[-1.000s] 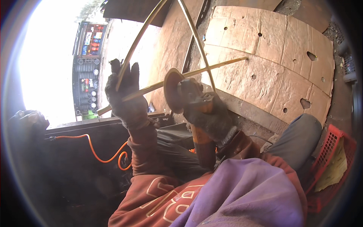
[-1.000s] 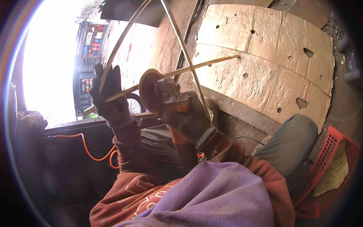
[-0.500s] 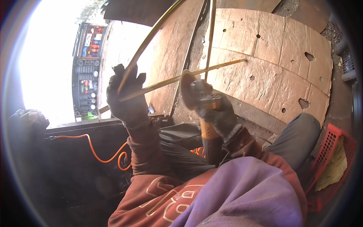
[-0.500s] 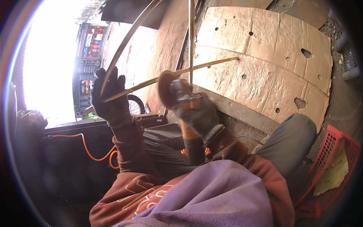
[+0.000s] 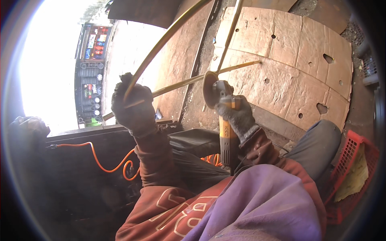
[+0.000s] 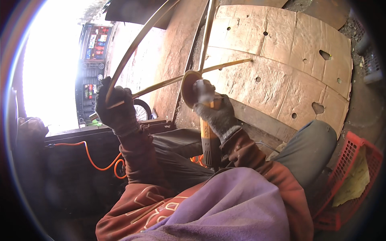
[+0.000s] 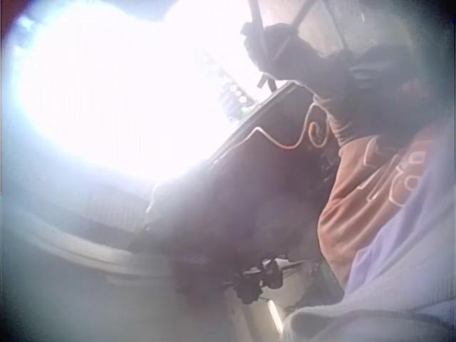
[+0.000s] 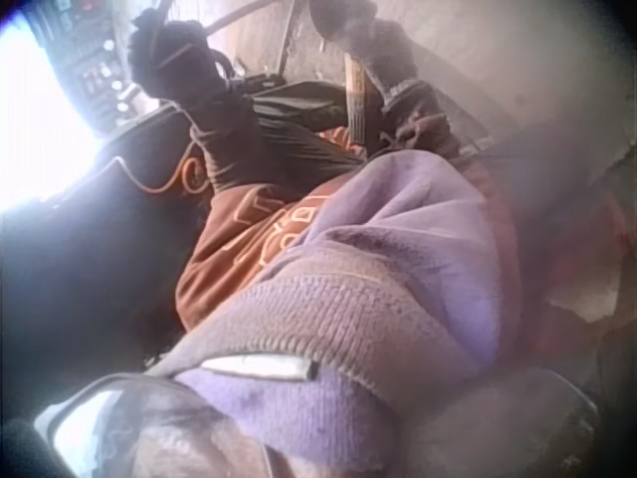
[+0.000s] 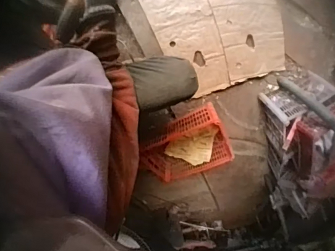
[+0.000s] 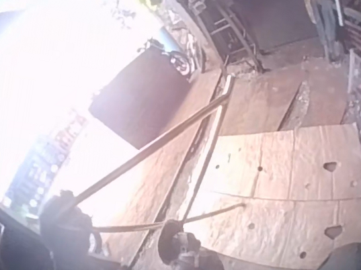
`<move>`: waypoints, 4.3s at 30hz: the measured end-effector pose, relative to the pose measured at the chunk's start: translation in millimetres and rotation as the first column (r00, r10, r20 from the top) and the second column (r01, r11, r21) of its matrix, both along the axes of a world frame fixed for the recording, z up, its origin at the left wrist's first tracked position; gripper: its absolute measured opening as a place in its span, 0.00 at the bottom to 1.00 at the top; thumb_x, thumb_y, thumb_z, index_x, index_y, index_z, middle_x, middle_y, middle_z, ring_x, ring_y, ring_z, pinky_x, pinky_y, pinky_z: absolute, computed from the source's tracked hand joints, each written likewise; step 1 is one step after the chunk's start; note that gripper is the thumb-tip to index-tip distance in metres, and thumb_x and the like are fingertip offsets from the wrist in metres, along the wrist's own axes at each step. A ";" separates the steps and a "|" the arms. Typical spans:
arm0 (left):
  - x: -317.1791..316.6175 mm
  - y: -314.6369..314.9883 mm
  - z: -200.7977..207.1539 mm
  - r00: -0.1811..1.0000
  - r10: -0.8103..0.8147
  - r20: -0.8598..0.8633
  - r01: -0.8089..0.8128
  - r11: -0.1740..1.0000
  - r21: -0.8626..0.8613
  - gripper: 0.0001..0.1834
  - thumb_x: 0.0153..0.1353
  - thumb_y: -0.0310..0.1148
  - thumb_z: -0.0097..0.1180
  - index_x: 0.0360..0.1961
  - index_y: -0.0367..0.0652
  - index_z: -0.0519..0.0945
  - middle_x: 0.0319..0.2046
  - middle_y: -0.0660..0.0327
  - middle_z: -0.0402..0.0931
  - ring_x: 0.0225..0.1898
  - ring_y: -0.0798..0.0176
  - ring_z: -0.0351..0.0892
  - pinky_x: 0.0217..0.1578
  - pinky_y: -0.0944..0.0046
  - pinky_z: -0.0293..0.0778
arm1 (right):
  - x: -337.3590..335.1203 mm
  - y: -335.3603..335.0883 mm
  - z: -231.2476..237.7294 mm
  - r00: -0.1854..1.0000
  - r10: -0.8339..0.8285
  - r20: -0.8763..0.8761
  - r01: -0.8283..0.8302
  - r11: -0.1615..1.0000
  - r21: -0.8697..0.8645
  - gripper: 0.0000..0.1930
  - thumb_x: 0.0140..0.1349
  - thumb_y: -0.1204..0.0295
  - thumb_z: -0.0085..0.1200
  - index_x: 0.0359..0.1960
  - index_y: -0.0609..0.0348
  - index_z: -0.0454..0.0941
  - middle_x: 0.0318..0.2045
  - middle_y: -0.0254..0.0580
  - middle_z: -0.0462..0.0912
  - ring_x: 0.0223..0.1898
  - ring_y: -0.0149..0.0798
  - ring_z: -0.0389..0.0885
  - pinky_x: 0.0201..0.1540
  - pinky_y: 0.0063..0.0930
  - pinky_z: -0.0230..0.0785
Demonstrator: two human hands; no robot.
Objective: The person uses an angle grinder to smooth the surfaces and edges of joined gold-colored metal pipes while holding them by hand.
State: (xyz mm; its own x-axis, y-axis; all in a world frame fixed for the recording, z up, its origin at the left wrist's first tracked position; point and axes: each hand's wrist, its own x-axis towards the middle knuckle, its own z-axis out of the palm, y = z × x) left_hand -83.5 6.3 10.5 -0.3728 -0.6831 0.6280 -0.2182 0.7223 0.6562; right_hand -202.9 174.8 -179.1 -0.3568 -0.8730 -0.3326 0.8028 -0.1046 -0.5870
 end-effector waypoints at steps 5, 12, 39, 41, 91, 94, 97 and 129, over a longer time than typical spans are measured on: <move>-1.8 -0.8 -6.5 1.000 0.019 -0.015 -0.020 0.994 -0.112 0.06 0.63 0.18 0.53 0.40 0.26 0.79 0.32 0.53 0.80 0.31 0.63 0.82 0.27 0.68 0.78 | 12.6 -7.7 17.0 0.966 -0.103 -0.238 0.075 0.990 -0.121 0.20 0.53 0.71 0.72 0.42 0.62 0.74 0.34 0.41 0.83 0.28 0.33 0.83 0.31 0.29 0.79; 0.0 11.7 0.7 0.905 0.354 0.236 -0.144 0.778 -0.612 0.14 0.50 0.23 0.68 0.38 0.30 0.81 0.29 0.56 0.83 0.28 0.64 0.82 0.26 0.67 0.78 | 4.2 6.9 4.8 0.997 0.070 -0.034 -0.070 0.998 0.005 0.21 0.54 0.74 0.71 0.45 0.60 0.72 0.36 0.41 0.82 0.33 0.33 0.83 0.35 0.29 0.81; 41.4 -4.9 -29.3 0.946 0.324 0.018 -0.322 0.944 -0.065 0.14 0.65 0.39 0.49 0.29 0.38 0.71 0.25 0.54 0.71 0.24 0.61 0.71 0.35 0.57 0.79 | -6.7 4.5 16.7 0.996 0.033 -0.077 -0.026 0.996 0.086 0.22 0.53 0.70 0.73 0.43 0.61 0.71 0.31 0.40 0.82 0.32 0.32 0.83 0.35 0.28 0.81; 38.4 -3.3 -27.8 0.870 0.425 0.249 -0.275 0.838 -0.472 0.14 0.64 0.39 0.50 0.28 0.38 0.71 0.25 0.54 0.71 0.25 0.60 0.72 0.38 0.55 0.81 | -12.2 2.5 39.9 0.997 0.073 -0.012 -0.072 0.996 0.053 0.23 0.53 0.70 0.73 0.45 0.61 0.72 0.33 0.40 0.82 0.32 0.32 0.83 0.35 0.28 0.80; 13.9 -0.3 -16.7 0.934 0.060 -0.351 0.059 0.946 0.319 0.17 0.65 0.22 0.53 0.55 0.36 0.73 0.25 0.65 0.67 0.22 0.72 0.68 0.22 0.70 0.71 | 18.0 -7.3 21.0 0.997 -0.002 -0.081 -0.002 0.998 -0.055 0.23 0.54 0.74 0.71 0.50 0.60 0.74 0.40 0.39 0.81 0.36 0.32 0.82 0.38 0.29 0.80; 3.2 4.6 -14.2 0.839 0.069 -0.539 0.185 0.896 0.403 0.17 0.65 0.29 0.56 0.53 0.35 0.74 0.21 0.65 0.64 0.20 0.70 0.66 0.23 0.69 0.72 | -8.7 16.3 14.0 0.995 0.011 0.101 -0.009 1.000 -0.017 0.18 0.58 0.66 0.70 0.45 0.61 0.77 0.34 0.40 0.82 0.31 0.34 0.83 0.33 0.28 0.80; -10.6 -4.1 -6.2 0.786 0.180 -0.592 0.226 0.808 0.545 0.19 0.64 0.38 0.58 0.50 0.36 0.78 0.18 0.62 0.67 0.20 0.67 0.70 0.21 0.66 0.74 | -51.5 36.5 -43.2 0.965 -0.260 -0.043 0.263 0.961 0.086 0.19 0.60 0.62 0.67 0.45 0.60 0.77 0.33 0.43 0.82 0.28 0.38 0.84 0.30 0.32 0.81; -17.5 -63.0 6.3 0.745 -0.016 -0.667 0.491 0.690 0.532 0.12 0.65 0.33 0.58 0.46 0.39 0.80 0.37 0.57 0.80 0.36 0.59 0.81 0.33 0.49 0.83 | -176.5 114.0 -32.7 0.866 -0.501 0.007 0.496 0.858 0.133 0.36 0.60 0.40 0.53 0.56 0.60 0.71 0.43 0.54 0.80 0.43 0.54 0.81 0.51 0.54 0.76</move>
